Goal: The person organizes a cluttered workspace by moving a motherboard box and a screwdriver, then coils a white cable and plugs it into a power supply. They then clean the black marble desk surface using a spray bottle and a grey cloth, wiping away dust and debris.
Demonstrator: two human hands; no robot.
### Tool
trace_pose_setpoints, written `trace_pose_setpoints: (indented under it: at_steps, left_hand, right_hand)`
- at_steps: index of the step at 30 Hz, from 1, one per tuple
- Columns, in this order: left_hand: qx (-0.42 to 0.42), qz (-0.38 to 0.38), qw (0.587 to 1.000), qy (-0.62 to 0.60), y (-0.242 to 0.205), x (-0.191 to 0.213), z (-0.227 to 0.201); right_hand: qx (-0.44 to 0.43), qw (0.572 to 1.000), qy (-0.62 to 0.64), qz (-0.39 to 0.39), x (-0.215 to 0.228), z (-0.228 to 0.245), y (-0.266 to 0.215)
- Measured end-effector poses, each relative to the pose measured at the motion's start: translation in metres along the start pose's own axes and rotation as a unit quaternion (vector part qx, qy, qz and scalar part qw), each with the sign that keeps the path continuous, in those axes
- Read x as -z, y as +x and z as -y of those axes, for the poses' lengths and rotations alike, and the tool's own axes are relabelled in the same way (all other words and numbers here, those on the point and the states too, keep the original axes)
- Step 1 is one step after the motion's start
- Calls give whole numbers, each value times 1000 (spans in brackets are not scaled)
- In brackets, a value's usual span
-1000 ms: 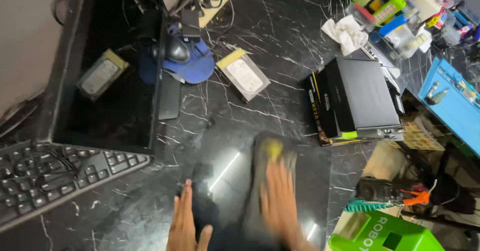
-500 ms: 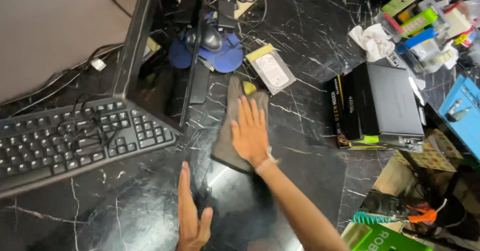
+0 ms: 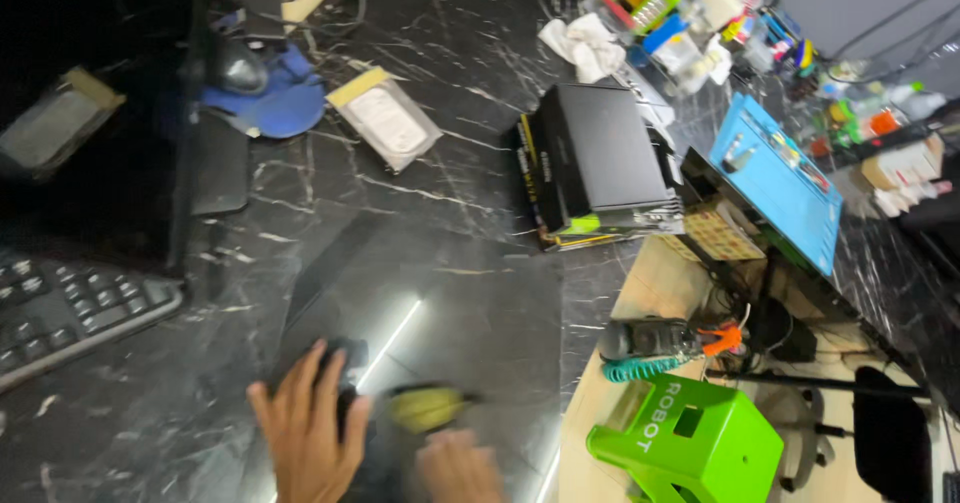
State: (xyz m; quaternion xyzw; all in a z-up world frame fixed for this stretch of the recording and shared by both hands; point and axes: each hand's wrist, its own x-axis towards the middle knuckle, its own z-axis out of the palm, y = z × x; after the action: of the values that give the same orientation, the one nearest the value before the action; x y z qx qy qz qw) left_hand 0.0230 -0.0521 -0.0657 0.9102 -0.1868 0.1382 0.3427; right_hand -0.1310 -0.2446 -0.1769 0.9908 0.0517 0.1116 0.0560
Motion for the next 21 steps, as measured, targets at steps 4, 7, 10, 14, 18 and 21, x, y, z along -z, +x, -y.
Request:
trace_pose_setpoints:
  at_steps: [4,7,10,14,18,21]
  left_hand:
    - [60,-16,998,33,-13,-12,8]
    - [71,-5,997,41,-14,-13,7]
    - [86,-23,995,36,-6,-9,-1]
    - [156,-106,980,-58,5,-7,-6]
    - [243,-129,961,13,20,-19,7]
    - [316,-71,946,20,32,-25,20]
  right_hand:
    - [-151,974,26,164,59,-113,16]
    - [-235,971,49,4,46,-146,90]
    - [-262,964,-18,-41,35,-150,117]
    - [-286,950,79,-98,67,-101,15]
    - [-613,785,87,10,20,-98,-62]
    - [-670,695,257,26,33,-108,-60]
